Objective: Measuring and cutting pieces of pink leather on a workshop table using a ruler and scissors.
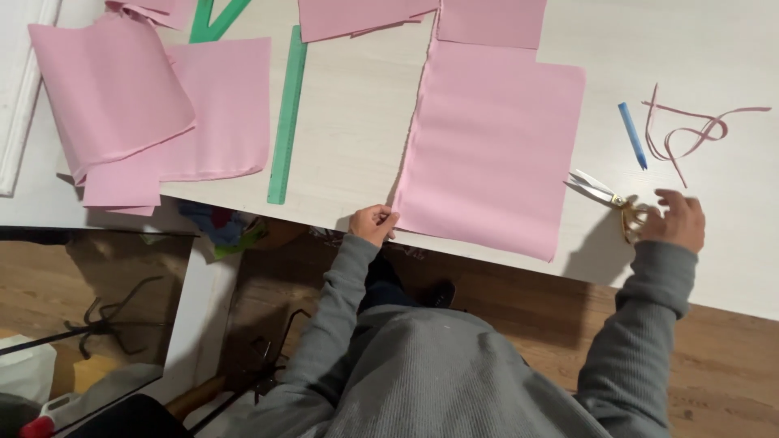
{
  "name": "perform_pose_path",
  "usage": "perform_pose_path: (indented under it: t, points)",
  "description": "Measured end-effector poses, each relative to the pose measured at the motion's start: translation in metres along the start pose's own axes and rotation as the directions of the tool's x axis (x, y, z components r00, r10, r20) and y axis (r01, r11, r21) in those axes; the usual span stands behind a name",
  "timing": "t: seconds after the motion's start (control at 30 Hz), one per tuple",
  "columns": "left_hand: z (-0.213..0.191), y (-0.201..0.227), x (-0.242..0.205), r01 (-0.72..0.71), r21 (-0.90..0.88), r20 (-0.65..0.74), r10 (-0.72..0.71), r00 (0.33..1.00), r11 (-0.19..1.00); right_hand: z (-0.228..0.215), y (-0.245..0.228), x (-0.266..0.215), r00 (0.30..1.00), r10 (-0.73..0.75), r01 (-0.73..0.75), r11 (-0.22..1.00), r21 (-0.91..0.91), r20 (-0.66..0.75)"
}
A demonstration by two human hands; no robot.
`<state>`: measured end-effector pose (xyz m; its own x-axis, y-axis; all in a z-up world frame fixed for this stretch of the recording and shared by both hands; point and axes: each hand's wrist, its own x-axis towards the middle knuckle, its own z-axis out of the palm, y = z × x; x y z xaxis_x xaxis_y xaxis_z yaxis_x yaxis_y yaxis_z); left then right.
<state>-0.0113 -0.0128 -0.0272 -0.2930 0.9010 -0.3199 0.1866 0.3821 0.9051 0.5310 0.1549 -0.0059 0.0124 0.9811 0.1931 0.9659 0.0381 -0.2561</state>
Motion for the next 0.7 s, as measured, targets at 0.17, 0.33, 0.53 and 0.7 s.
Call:
perform_pose_path:
  t: [0.17, 0.33, 0.53, 0.7]
  points:
    - [-0.005, 0.004, 0.003, 0.083, 0.016, 0.142, -0.085, 0.986, 0.996, -0.002, -0.011, -0.041, 0.993, -0.105, 0.103, 0.994, -0.047, -0.05]
    - [-0.01, 0.029, -0.001, 0.115, 0.165, 0.181, -0.145, 0.973, 0.98, -0.006, -0.021, -0.065, 0.998, 0.007, 0.002, 0.988, 0.154, -0.059]
    - [-0.012, 0.022, 0.0, 0.092, 0.182, 0.225, -0.132, 0.965, 0.979, 0.001, -0.012, -0.08, 0.984, -0.155, 0.149, 0.986, -0.07, -0.088]
    - [-0.015, 0.02, -0.004, 0.08, 0.161, 0.233, -0.117, 0.965, 0.984, -0.023, -0.048, -0.077, 0.999, -0.039, 0.035, 0.959, -0.282, -0.009]
